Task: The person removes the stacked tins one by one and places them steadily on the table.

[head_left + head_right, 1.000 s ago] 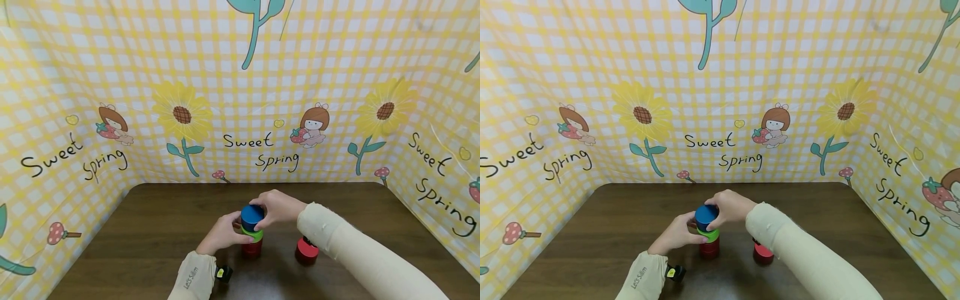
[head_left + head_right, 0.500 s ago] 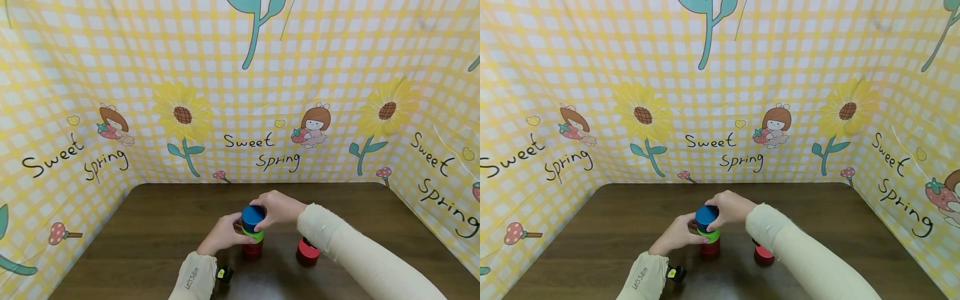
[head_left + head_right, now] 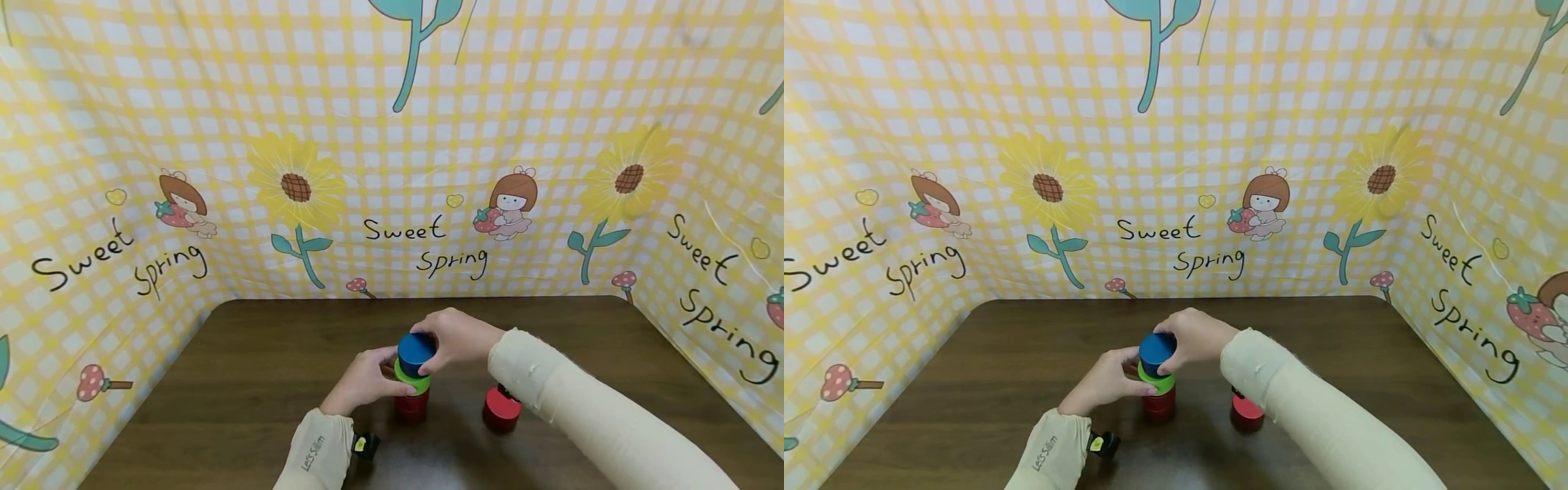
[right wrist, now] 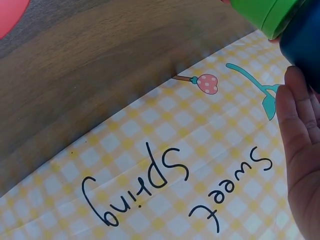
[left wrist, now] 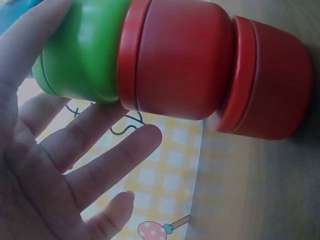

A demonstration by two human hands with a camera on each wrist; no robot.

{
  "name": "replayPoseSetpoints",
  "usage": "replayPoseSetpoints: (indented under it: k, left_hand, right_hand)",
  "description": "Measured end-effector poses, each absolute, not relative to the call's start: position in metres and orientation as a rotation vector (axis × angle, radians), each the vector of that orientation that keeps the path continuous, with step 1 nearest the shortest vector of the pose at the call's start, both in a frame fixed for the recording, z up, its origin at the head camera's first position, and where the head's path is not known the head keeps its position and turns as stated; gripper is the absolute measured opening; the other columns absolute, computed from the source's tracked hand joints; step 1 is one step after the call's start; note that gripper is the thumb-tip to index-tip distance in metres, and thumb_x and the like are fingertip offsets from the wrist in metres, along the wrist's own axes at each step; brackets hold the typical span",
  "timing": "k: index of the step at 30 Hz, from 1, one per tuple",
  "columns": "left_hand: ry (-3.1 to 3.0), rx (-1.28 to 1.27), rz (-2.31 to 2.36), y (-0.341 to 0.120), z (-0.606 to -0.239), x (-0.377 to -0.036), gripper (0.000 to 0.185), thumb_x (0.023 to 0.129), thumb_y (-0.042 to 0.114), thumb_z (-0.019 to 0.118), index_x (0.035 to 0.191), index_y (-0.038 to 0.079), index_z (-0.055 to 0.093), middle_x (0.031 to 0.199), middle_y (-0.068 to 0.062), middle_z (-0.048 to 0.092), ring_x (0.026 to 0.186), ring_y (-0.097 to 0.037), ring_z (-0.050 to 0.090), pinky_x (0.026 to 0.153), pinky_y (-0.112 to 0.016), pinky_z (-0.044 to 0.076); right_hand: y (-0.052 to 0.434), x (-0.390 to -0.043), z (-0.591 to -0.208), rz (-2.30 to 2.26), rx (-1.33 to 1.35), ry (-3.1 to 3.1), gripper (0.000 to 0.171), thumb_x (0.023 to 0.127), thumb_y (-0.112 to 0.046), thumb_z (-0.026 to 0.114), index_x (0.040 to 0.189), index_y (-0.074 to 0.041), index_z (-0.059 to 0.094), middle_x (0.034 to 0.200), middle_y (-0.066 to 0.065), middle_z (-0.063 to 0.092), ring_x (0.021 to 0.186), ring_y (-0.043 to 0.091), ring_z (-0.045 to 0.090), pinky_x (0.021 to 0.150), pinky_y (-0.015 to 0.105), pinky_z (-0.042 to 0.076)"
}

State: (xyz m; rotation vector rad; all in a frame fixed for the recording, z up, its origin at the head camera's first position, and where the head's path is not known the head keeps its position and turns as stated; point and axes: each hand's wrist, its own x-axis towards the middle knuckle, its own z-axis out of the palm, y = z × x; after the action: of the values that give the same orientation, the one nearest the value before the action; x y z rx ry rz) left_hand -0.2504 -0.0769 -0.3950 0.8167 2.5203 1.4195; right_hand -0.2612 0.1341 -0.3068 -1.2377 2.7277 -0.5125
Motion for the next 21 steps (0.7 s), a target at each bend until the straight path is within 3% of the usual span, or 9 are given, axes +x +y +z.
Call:
replayPoseSetpoints:
  k: [21]
  left_hand:
    - [2.602,0.832,1.352,-0.075,-0.397,-0.250,0.061,0.077,0.024,0.081,0.130,0.003,0.060,0.103,-0.008,0.069,0.081,-0.015,0.065,0.069,-0.027,0.053]
  right_hand:
    - [0.167,-0.250,-0.304,-0.572,-1.113,2.788,0.055,0.077,-0.032,0.079,0.118,0.002,0.064,0.108,0.009,0.066,0.090,0.020,0.061,0.081,0.036,0.053]
